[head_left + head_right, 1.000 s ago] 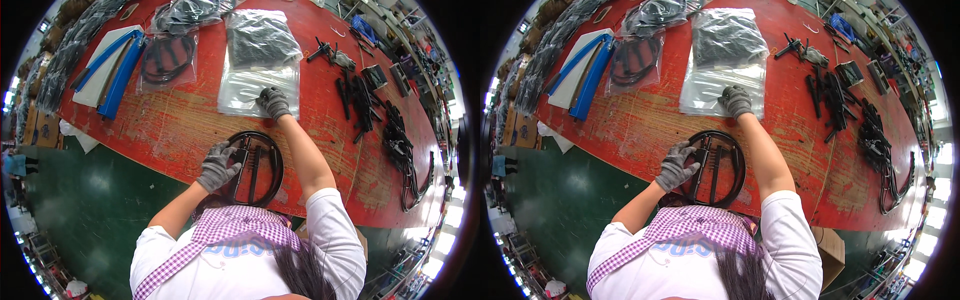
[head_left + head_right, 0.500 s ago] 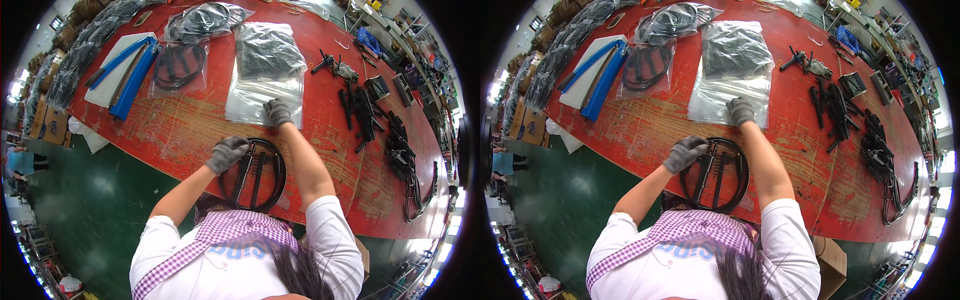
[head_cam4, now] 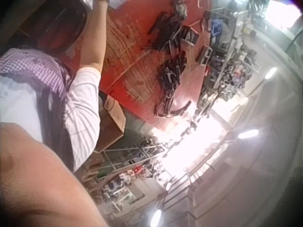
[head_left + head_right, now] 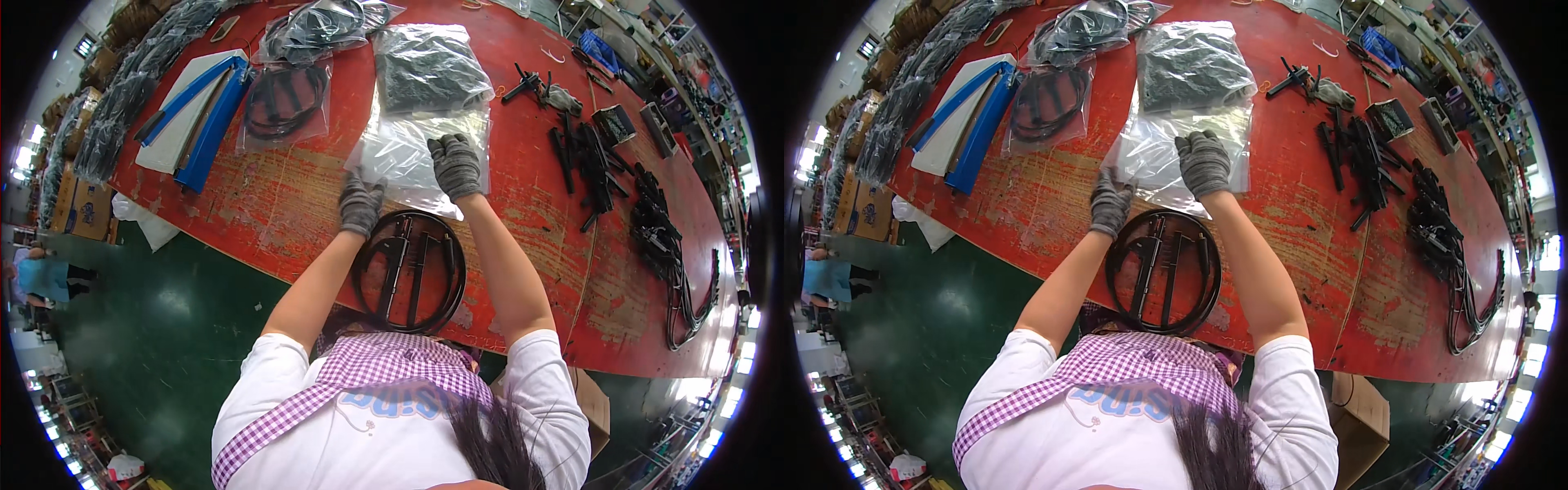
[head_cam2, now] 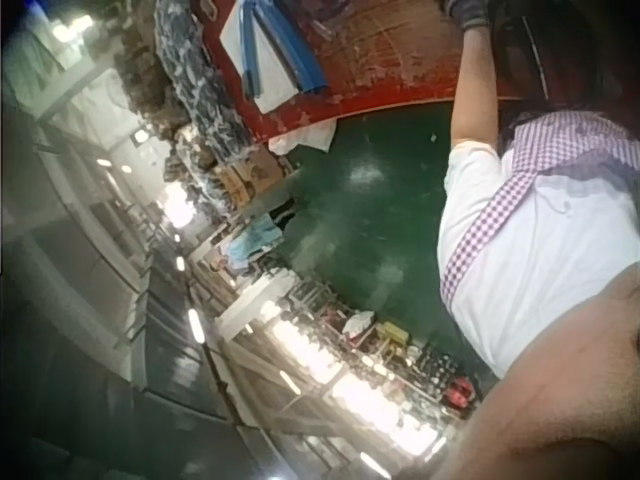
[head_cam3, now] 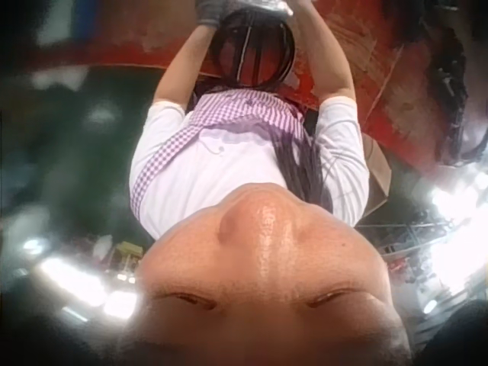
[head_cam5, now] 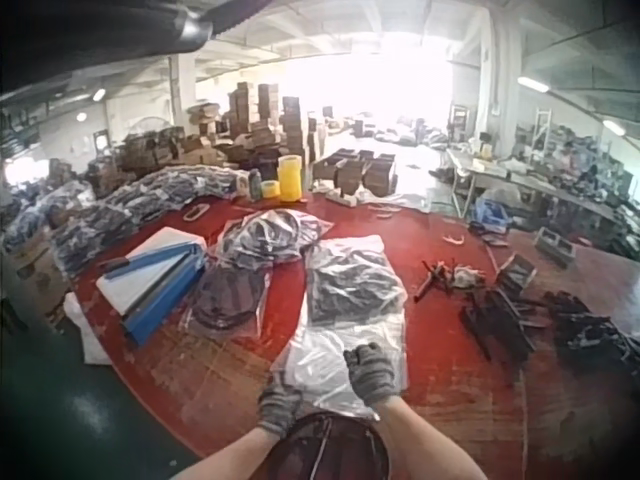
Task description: The person repeatedly picks up black cables from a pile on a red table, coils them into circular shapes, and places them into clear plastic bags. The person then moves the packaged cables to a stack on the left side of the table. The process is repeated for multiple cables throughout the video.
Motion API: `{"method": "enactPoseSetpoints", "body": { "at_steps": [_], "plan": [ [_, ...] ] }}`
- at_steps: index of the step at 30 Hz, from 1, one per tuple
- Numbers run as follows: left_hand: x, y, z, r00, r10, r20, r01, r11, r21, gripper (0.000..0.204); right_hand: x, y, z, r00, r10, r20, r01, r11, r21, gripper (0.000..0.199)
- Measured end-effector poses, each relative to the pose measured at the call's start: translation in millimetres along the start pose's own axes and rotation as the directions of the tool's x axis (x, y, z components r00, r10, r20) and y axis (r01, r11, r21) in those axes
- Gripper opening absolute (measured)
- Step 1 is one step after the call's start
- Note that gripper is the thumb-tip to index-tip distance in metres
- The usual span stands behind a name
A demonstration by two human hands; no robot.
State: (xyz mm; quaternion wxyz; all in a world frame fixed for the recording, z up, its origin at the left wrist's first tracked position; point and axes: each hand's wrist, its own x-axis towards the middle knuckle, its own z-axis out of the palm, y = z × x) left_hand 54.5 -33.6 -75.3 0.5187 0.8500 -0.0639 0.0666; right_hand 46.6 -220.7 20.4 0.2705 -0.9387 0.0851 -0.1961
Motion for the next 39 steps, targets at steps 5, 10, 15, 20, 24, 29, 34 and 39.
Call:
{"method": "enactPoseSetpoints", "body": {
  "at_steps": [5, 10, 15, 20, 24, 29, 34, 39],
  "plan": [
    [-13.6, 97.2, -25.4, 0.584, 0.812, -0.012, -0.673, 0.493, 0.551, 0.029, -7.2, -18.7, -8.1, 0.993, -0.104, 0.048, 0.108, 0.989, -0.102, 0.026],
    [15.1, 76.4, -25.5, 0.778, 0.516, 0.359, -0.574, 0.353, 0.739, 0.015, -28.1, -29.0, -29.4, 0.99, -0.14, 0.025, 0.142, 0.986, -0.085, 0.023],
    [19.1, 89.4, -35.9, 0.722, 0.504, 0.474, -0.673, 0.352, 0.651, 0.017, -75.7, -6.2, -19.5, 0.849, -0.525, -0.057, 0.454, 0.78, -0.431, 0.019],
    [12.4, 66.4, -46.6, 0.788, 0.359, 0.5, -0.605, 0.301, 0.737, 0.022, -75.8, 32.0, -58.7, 0.94, 0.108, 0.324, 0.157, 0.707, -0.69, 0.026],
    [23.6, 39.0, -18.3, 0.855, 0.086, 0.511, -0.505, 0.361, 0.784, 0.053, -77.7, 67.3, -20.9, 0.949, 0.049, 0.313, 0.115, 0.866, -0.486, 0.036],
    [15.6, 23.9, -22.8, 0.73, 0.141, 0.669, -0.684, 0.14, 0.716, 0.058, -121.5, 89.9, -20.1, 0.946, -0.149, 0.287, 0.246, 0.908, -0.34, 0.063],
    [-69.8, 2.2, -83.1, 0.419, 0.359, 0.834, -0.902, 0.265, 0.34, 0.049, -240.6, 88.0, -54.0, 0.835, -0.192, 0.515, 0.373, 0.886, -0.275, 0.04],
    [-157.3, 8.3, -135.1, 0.617, 0.183, 0.766, -0.654, 0.661, 0.369, 0.023, -286.5, 31.7, -75.5, 0.785, -0.209, 0.584, 0.333, 0.936, -0.112, 0.043]
  ]
}}
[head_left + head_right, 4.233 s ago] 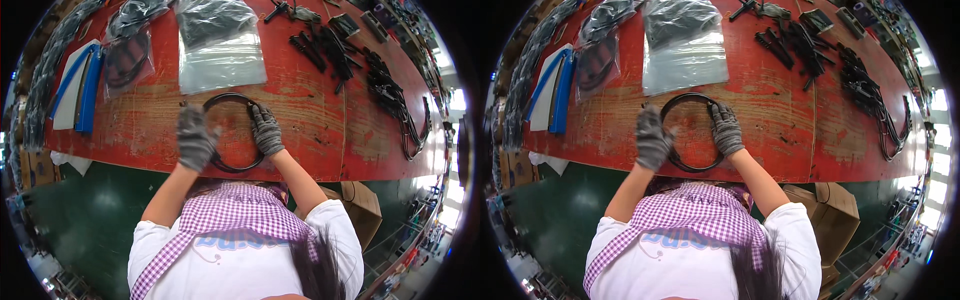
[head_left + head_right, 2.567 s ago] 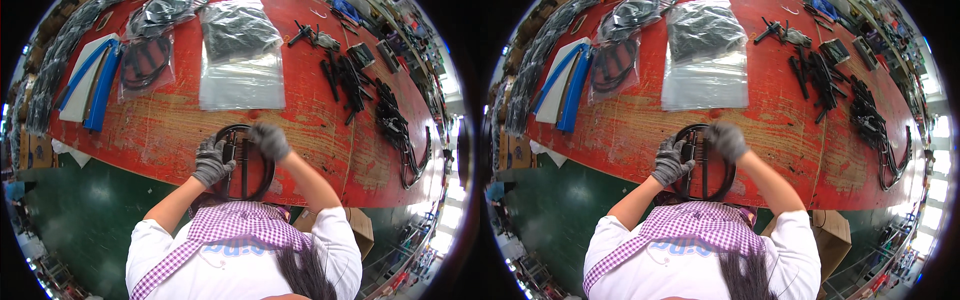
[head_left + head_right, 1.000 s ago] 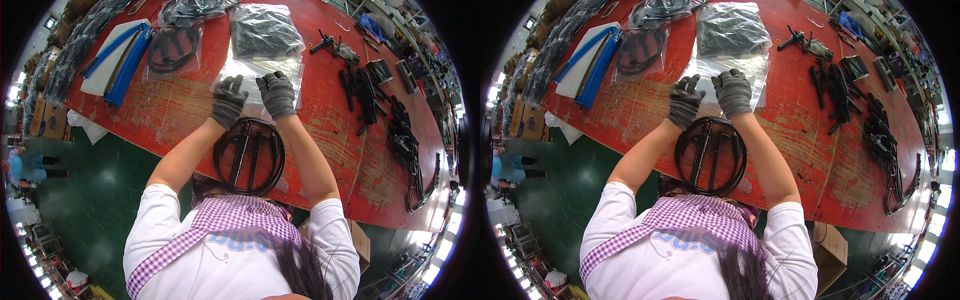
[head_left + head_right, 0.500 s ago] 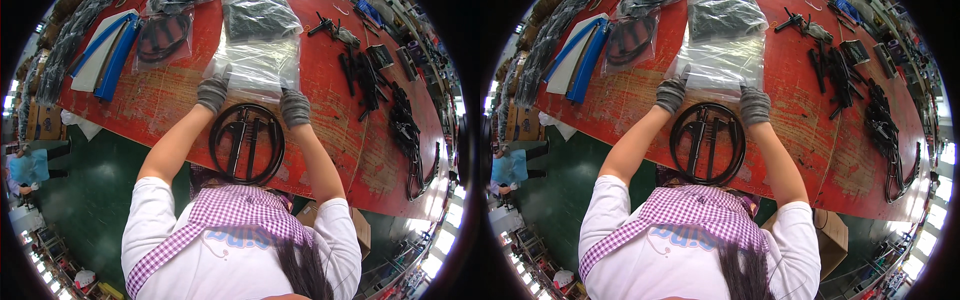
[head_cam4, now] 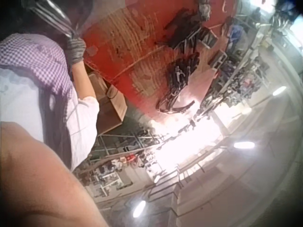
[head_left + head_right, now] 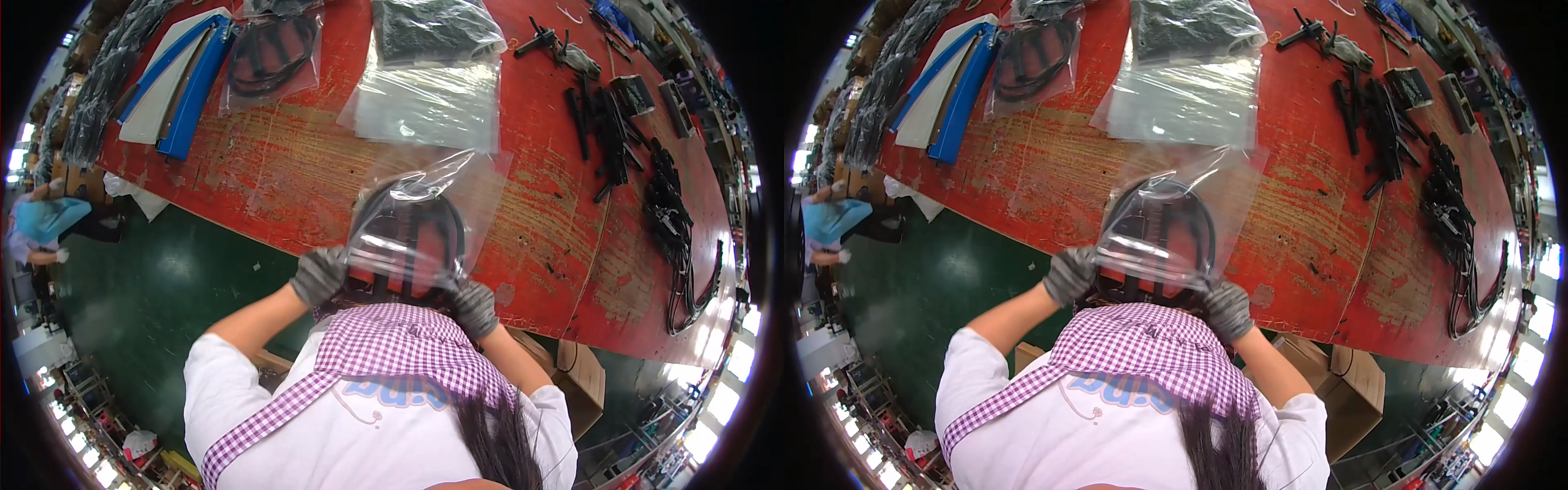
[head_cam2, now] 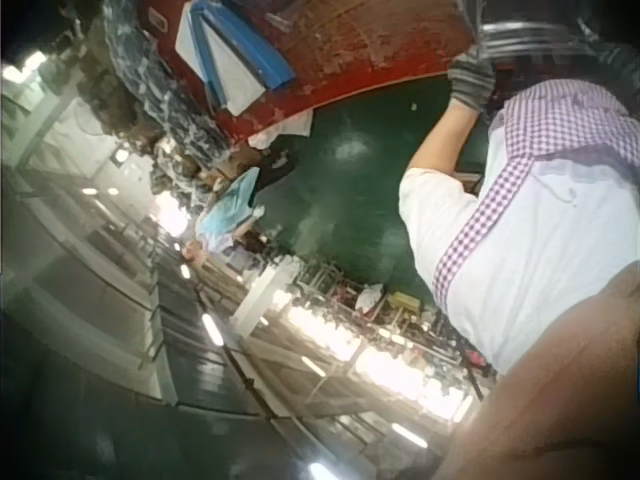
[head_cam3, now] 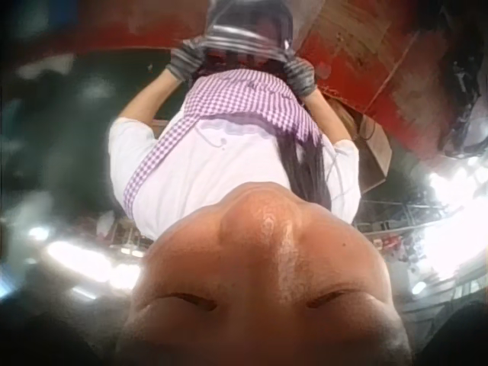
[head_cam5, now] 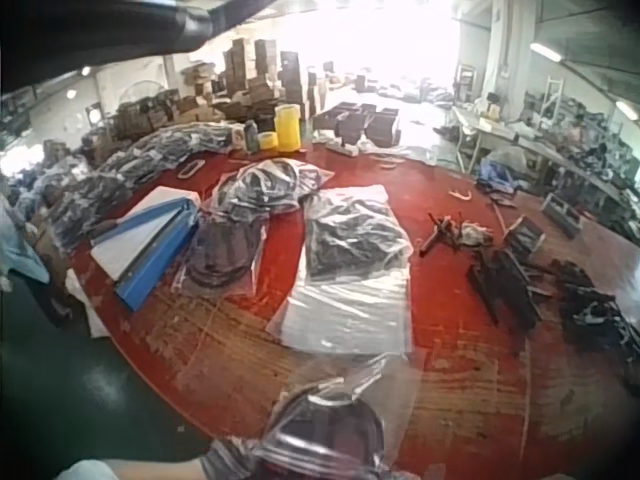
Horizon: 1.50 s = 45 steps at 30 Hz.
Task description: The person repeatedly picks up black cables from a pile on a red table, coils them into circular shapes, and places them into clear plastic bags. The person then moves the packaged cables to a stack on the left side of the table. The process is repeated for multiple cables throughout the video.
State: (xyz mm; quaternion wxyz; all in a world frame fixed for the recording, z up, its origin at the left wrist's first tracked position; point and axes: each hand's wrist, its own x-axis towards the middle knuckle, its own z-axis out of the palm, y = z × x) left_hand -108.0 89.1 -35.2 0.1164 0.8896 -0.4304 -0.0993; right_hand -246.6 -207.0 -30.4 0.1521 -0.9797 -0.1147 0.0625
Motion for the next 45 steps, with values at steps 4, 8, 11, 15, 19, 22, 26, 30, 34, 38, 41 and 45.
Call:
{"method": "enactPoseSetpoints", "body": {
  "at_steps": [4, 8, 11, 15, 19, 22, 26, 30, 34, 38, 41, 45],
  "plan": [
    [-54.0, 30.4, 13.6, 0.996, -0.083, -0.009, 0.079, 0.973, -0.216, 0.035, -0.5, -9.1, -10.3, 0.933, -0.07, 0.352, 0.05, 0.997, 0.065, 0.045],
    [-30.4, 41.5, -81.5, 0.975, -0.22, -0.019, 0.133, 0.655, -0.744, 0.023, 31.5, -6.4, -83.1, 0.983, -0.143, 0.113, 0.047, 0.796, 0.603, 0.04],
    [-24.3, 23.3, -176.2, 0.993, 0.018, -0.12, -0.118, 0.371, -0.921, 0.019, 50.7, -18.5, -194.9, 0.932, -0.317, -0.179, 0.348, 0.633, 0.692, 0.03],
    [-22.8, 16.9, -242.1, 0.914, -0.288, -0.287, -0.153, 0.411, -0.899, 0.019, 62.1, -37.0, -250.3, 0.86, -0.121, -0.496, 0.387, 0.789, 0.478, 0.027],
    [39.8, -38.4, -231.2, 0.88, -0.299, -0.369, 0.151, 0.913, -0.379, 0.019, 139.5, -23.2, -256.8, 0.991, 0.102, -0.089, -0.005, 0.686, 0.727, 0.028],
    [63.1, -87.1, -248.9, 0.752, -0.441, -0.49, 0.212, 0.866, -0.453, 0.017, 214.4, -14.0, -236.5, 0.951, 0.089, -0.295, 0.177, 0.626, 0.759, 0.02],
    [56.8, -143.8, -278.5, 0.4, -0.313, -0.861, 0.244, 0.942, -0.229, 0.015, 289.7, -51.0, -218.3, 0.765, 0.002, -0.644, 0.497, 0.634, 0.592, 0.013],
    [65.2, -157.2, -245.3, 0.453, -0.385, -0.804, 0.401, 0.894, -0.201, 0.018, 319.7, -31.0, -156.7, 0.571, -0.396, -0.719, 0.292, 0.917, -0.273, 0.02],
    [37.3, -126.3, -138.2, 0.705, -0.23, -0.671, 0.355, 0.933, 0.053, 0.017, 243.2, -14.6, -110.6, 0.852, -0.254, -0.458, 0.341, 0.933, 0.116, 0.016],
    [70.3, -57.9, -51.8, 0.923, -0.129, -0.363, 0.082, 0.986, -0.142, 0.015, 162.5, 113.1, -57.8, 0.869, -0.003, -0.496, 0.087, 0.985, 0.148, 0.013],
    [100.1, 6.4, -29.3, 0.96, 0.041, -0.278, -0.111, 0.964, -0.241, 0.017, 95.1, 225.9, -68.9, 0.685, 0.197, -0.701, -0.217, 0.974, 0.062, 0.013],
    [124.3, 56.2, -1.3, 0.964, 0.225, -0.142, -0.26, 0.91, -0.324, 0.02, -19.6, 355.6, -110.4, 0.193, 0.646, -0.739, -0.808, 0.531, 0.253, 0.025]
  ]
}}
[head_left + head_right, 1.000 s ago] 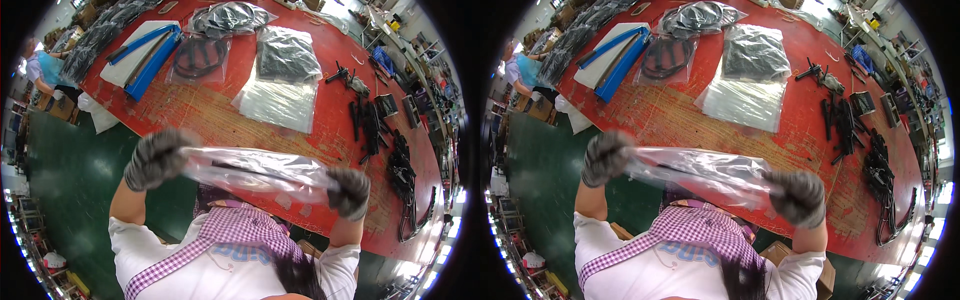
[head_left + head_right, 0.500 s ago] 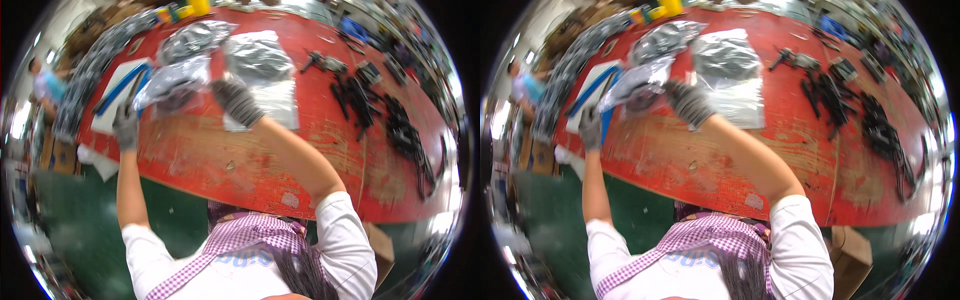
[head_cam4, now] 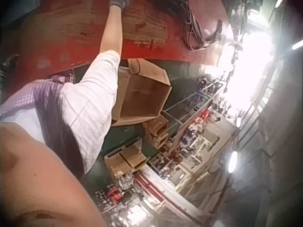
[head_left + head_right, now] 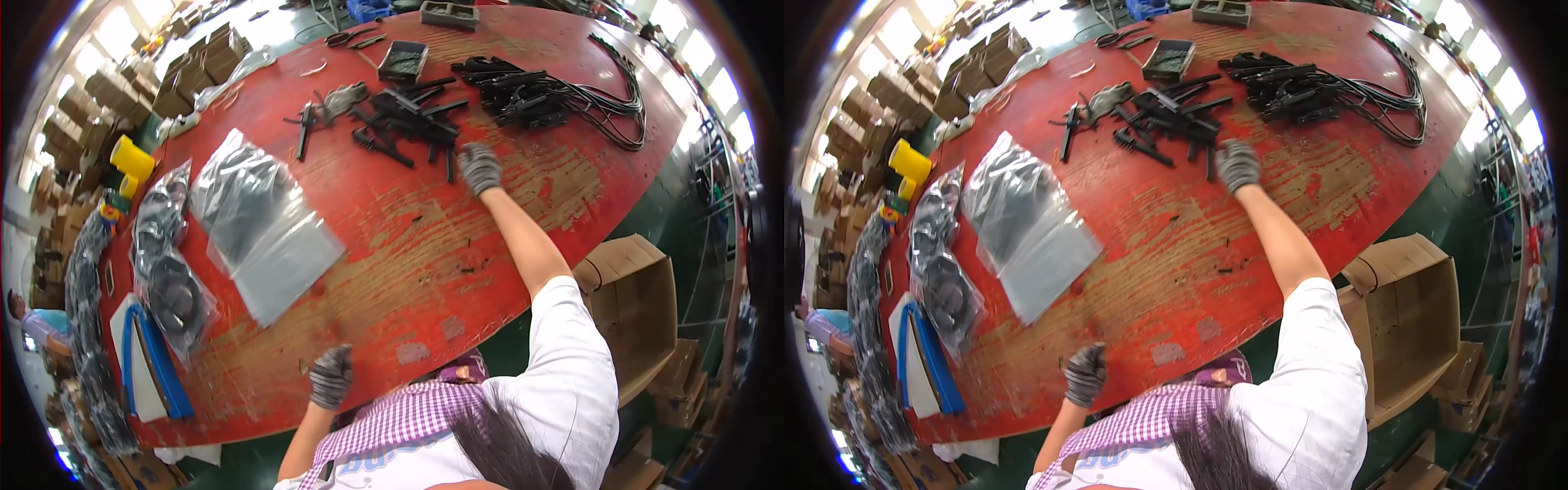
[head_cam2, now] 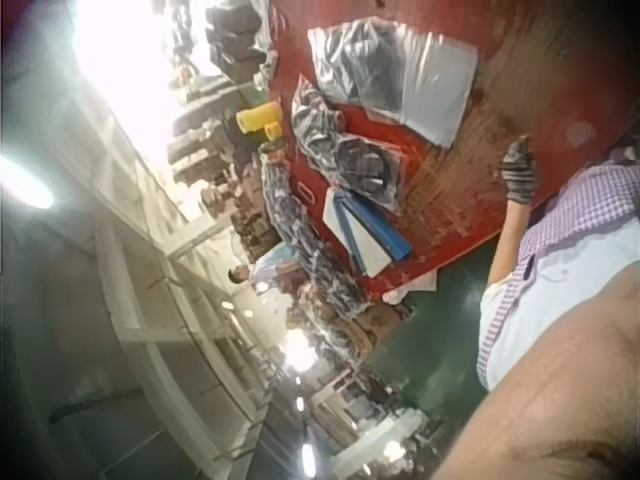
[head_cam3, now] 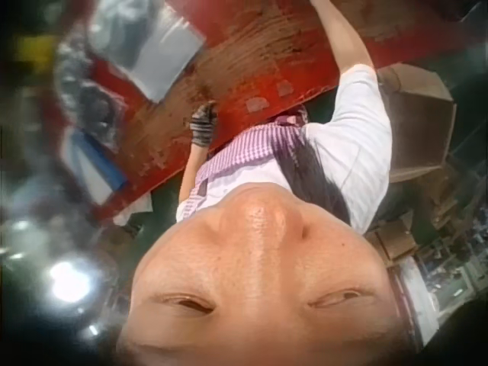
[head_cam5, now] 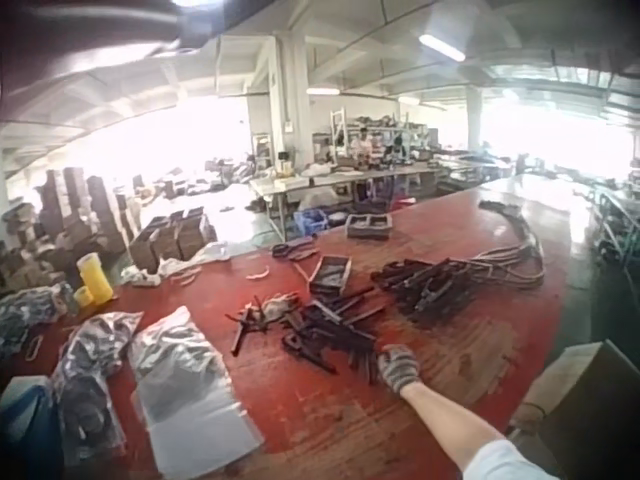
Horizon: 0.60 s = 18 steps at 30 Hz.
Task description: The person repeatedly picks up black cables from a pile on a red table, coils them into circular shapes, and places them into clear plastic bags. The person then moves the packaged cables to a stack on the left side of the table. The process is repeated for multiple cables throughout the video.
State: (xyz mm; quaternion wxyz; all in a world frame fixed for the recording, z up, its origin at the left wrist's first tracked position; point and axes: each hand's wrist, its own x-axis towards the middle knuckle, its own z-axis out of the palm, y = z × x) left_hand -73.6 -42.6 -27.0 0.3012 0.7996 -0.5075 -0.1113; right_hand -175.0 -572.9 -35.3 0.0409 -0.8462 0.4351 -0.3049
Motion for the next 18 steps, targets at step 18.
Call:
{"method": "enactPoseSetpoints", "body": {
  "at_steps": [18],
  "plan": [
    [34.9, 31.0, -4.9, 0.89, -0.436, 0.135, 0.418, 0.897, 0.141, 0.015, 157.5, 146.1, -34.0, 0.928, 0.313, 0.204, -0.147, 0.808, -0.57, 0.042]
  ]
}}
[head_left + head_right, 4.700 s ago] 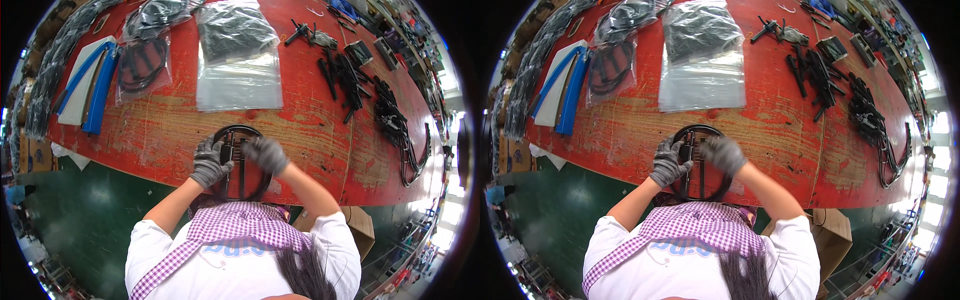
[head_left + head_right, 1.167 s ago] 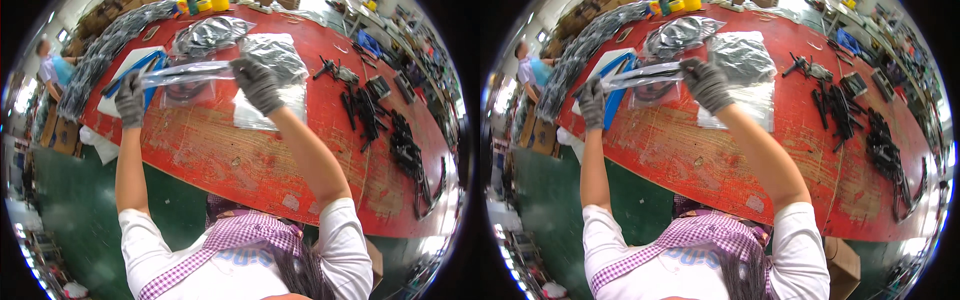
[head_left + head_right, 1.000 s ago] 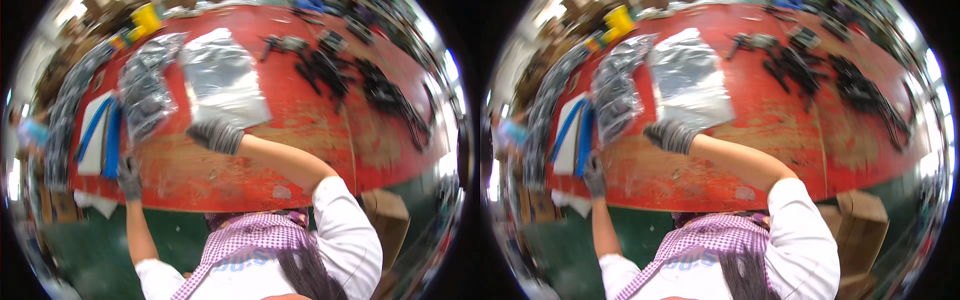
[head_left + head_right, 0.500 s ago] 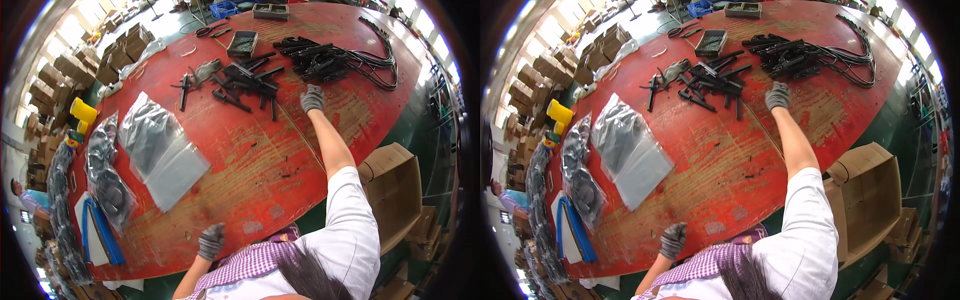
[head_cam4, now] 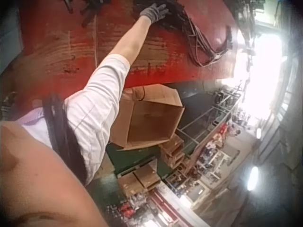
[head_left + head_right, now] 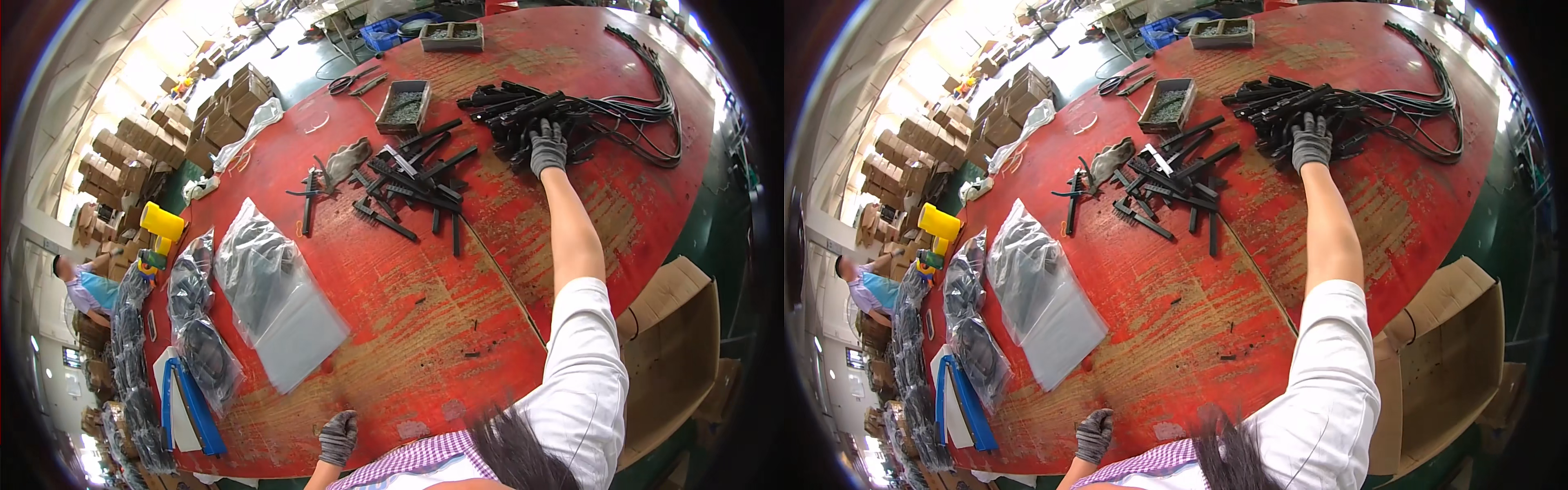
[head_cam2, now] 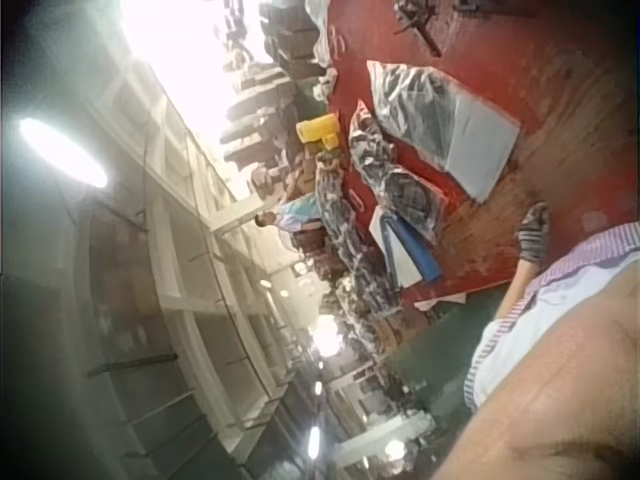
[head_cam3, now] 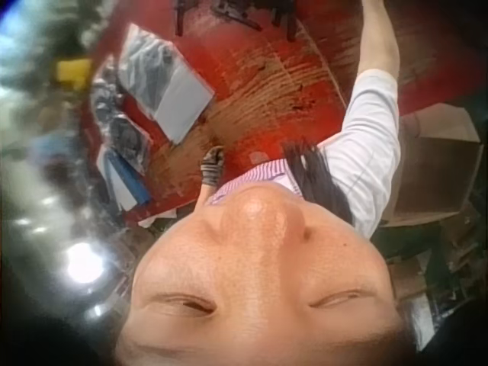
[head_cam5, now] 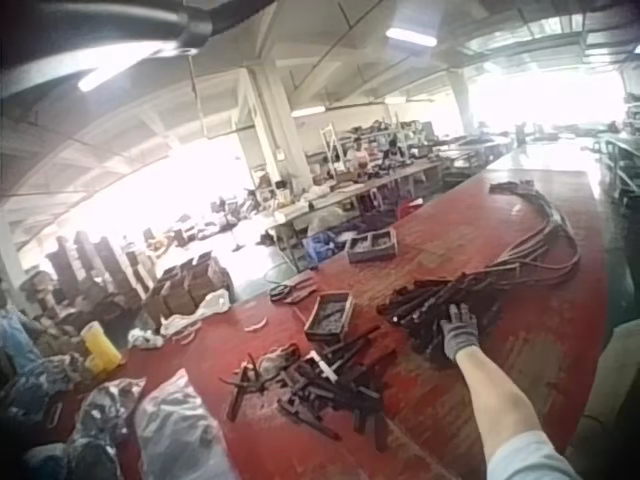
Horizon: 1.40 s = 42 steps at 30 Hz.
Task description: The person repeatedly picks up black cables from a pile on a red table, coils them into circular shapes, and places them into clear plastic bags. The person then moves the packaged cables to a stack on the left side of the table. The process is repeated for multiple cables throughout the video.
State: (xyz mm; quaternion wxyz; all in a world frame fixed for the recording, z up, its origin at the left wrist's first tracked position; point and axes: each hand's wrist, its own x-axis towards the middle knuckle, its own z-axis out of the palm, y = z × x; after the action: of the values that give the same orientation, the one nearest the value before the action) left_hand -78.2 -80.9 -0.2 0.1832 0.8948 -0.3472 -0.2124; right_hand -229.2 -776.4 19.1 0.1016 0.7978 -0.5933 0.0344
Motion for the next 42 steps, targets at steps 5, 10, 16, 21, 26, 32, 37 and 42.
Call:
{"method": "enactPoseSetpoints", "body": {
  "at_steps": [5, 10, 16, 21, 26, 32, 37, 42],
  "plan": [
    [14.2, 5.8, 18.7, 0.984, 0.18, -0.009, -0.181, 0.981, -0.076, 0.013, -84.1, -7.8, 29.0, 0.794, -0.226, -0.564, 0.454, 0.837, 0.304, 0.04],
    [84.0, 42.9, 2.8, 0.944, 0.326, -0.039, -0.325, 0.912, -0.251, 0.014, -246.7, -66.0, -63.9, 0.48, -0.704, -0.523, 0.869, 0.463, 0.174, 0.026],
    [149.3, 185.8, -32.7, 0.882, 0.381, 0.277, 0.004, 0.582, -0.813, 0.014, -441.9, -153.5, -131.4, 0.18, -0.652, -0.736, 0.833, -0.297, 0.467, 0.038],
    [96.8, 168.2, -48.2, 0.429, 0.381, 0.819, 0.348, 0.767, -0.539, 0.027, -522.3, -193.4, -166.9, -0.032, -0.551, -0.834, 0.839, -0.469, 0.278, 0.047],
    [31.5, 55.4, -124.4, 0.531, 0.408, 0.743, 0.642, 0.378, -0.667, 0.02, -452.7, -180.2, -178.4, 0.237, -0.78, -0.579, 0.869, -0.097, 0.485, 0.045],
    [-56.8, -138.2, -232.4, 0.995, 0.089, -0.035, 0.032, -0.659, -0.752, 0.026, -289.3, -82.2, -61.4, 0.605, -0.714, -0.352, 0.795, 0.524, 0.304, 0.038],
    [-104.6, -116.1, -267.7, 0.975, 0.086, -0.206, -0.183, -0.224, -0.957, 0.031, -344.8, -175.0, -133.2, 0.435, -0.639, -0.634, 0.899, 0.274, 0.341, 0.058],
    [-131.2, -116.5, -294.3, 0.937, 0.224, -0.269, -0.218, -0.228, -0.949, 0.032, -387.6, -286.1, -105.9, 0.345, -0.752, -0.561, 0.936, 0.228, 0.269, 0.065]
  ]
}}
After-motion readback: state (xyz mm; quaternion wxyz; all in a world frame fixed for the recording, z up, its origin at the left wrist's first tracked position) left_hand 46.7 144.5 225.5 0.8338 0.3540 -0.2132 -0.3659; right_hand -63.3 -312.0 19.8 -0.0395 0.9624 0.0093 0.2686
